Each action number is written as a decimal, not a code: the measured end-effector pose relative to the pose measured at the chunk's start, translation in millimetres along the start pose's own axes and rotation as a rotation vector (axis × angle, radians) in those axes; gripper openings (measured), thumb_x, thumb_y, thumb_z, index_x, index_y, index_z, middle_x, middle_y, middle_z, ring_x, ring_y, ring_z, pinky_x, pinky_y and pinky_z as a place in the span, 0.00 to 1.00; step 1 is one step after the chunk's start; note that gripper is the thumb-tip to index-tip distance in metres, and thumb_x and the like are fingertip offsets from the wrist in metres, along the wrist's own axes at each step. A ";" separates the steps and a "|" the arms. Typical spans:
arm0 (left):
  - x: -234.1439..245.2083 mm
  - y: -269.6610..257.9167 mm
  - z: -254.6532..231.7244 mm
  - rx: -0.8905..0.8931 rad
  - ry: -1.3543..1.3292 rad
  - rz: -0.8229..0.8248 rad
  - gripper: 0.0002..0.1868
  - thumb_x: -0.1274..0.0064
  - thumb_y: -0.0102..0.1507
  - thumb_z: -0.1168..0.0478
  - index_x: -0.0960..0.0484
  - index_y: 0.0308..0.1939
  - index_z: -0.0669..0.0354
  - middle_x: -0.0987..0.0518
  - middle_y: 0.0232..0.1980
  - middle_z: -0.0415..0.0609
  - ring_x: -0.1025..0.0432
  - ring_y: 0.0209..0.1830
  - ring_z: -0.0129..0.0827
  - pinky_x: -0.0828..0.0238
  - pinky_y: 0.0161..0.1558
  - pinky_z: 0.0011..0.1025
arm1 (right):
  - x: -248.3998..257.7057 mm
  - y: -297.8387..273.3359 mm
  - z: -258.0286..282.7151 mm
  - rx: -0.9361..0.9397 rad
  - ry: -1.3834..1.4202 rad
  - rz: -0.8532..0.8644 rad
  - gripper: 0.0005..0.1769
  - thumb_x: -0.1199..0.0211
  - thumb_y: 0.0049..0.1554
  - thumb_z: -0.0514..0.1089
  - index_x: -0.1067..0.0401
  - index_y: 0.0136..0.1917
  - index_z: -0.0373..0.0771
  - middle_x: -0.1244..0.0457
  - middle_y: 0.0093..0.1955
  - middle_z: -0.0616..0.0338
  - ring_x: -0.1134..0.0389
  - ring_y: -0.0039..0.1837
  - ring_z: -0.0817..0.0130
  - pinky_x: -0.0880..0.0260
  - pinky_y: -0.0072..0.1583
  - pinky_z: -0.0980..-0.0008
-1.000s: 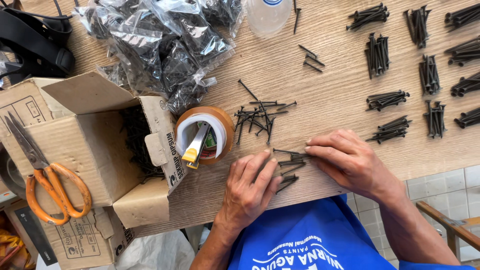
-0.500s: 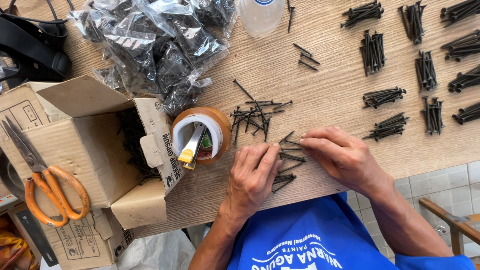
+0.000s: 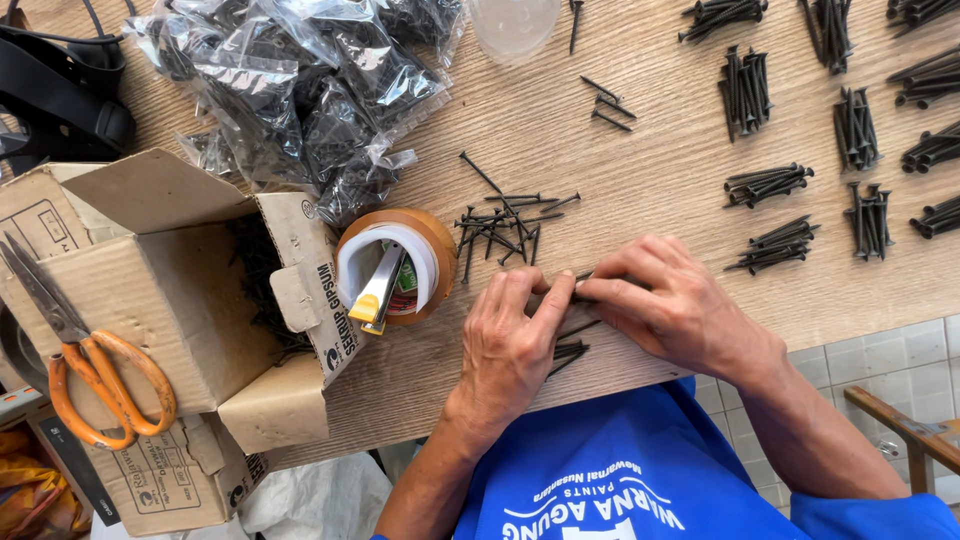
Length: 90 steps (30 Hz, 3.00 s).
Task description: The person sorts black nails on a wooden table, arranging them into neat rows. They repeatedly pick up nails from a cardboard box and the table surface, aligning them by hand into organized piles.
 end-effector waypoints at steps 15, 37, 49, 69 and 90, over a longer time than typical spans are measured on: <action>35.5 -34.4 -5.5 0.017 -0.091 0.302 0.27 0.37 0.69 0.47 0.22 0.63 0.62 0.25 0.48 0.52 0.30 0.41 0.44 0.28 0.42 0.42 | -2.5 2.3 1.5 -0.013 -0.070 0.033 0.11 0.34 0.67 0.43 0.24 0.61 0.40 0.36 0.51 0.56 0.35 0.50 0.56 0.34 0.54 0.55; 12.2 -39.6 -13.8 0.075 -0.210 0.209 0.25 0.35 0.70 0.66 0.26 0.69 0.65 0.28 0.68 0.62 0.18 0.46 0.39 0.15 0.42 0.36 | -7.8 -8.5 14.4 0.015 -0.094 0.048 0.14 0.37 0.68 0.48 0.25 0.62 0.40 0.36 0.50 0.56 0.36 0.47 0.58 0.38 0.50 0.57; 24.0 -35.2 -13.5 0.087 -0.217 0.189 0.26 0.35 0.70 0.60 0.26 0.67 0.70 0.26 0.65 0.65 0.19 0.49 0.48 0.16 0.52 0.41 | 4.4 -26.7 10.4 -0.012 -0.002 0.120 0.16 0.37 0.66 0.45 0.27 0.64 0.37 0.34 0.54 0.53 0.34 0.50 0.56 0.35 0.52 0.56; 18.9 -25.3 -14.5 0.072 -0.226 0.253 0.16 0.46 0.74 0.63 0.24 0.62 0.70 0.27 0.53 0.58 0.26 0.51 0.47 0.23 0.51 0.41 | -5.8 -30.2 18.7 -0.022 -0.069 0.143 0.27 0.39 0.66 0.57 0.31 0.72 0.41 0.37 0.58 0.52 0.35 0.53 0.55 0.37 0.55 0.53; -7.8 -16.6 -54.8 -0.075 -0.276 0.179 0.13 0.50 0.74 0.73 0.23 0.62 0.71 0.23 0.54 0.62 0.24 0.44 0.51 0.22 0.47 0.42 | 9.4 -75.8 18.0 0.047 -0.213 0.088 0.18 0.54 0.70 0.41 0.29 0.67 0.35 0.35 0.62 0.50 0.33 0.59 0.52 0.33 0.60 0.53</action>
Point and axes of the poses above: each hand's wrist, its own y-axis towards the middle knuckle, its own x-axis out of the back of the hand, z = x × y, the point moved 5 cm from there along y, towards the middle knuckle
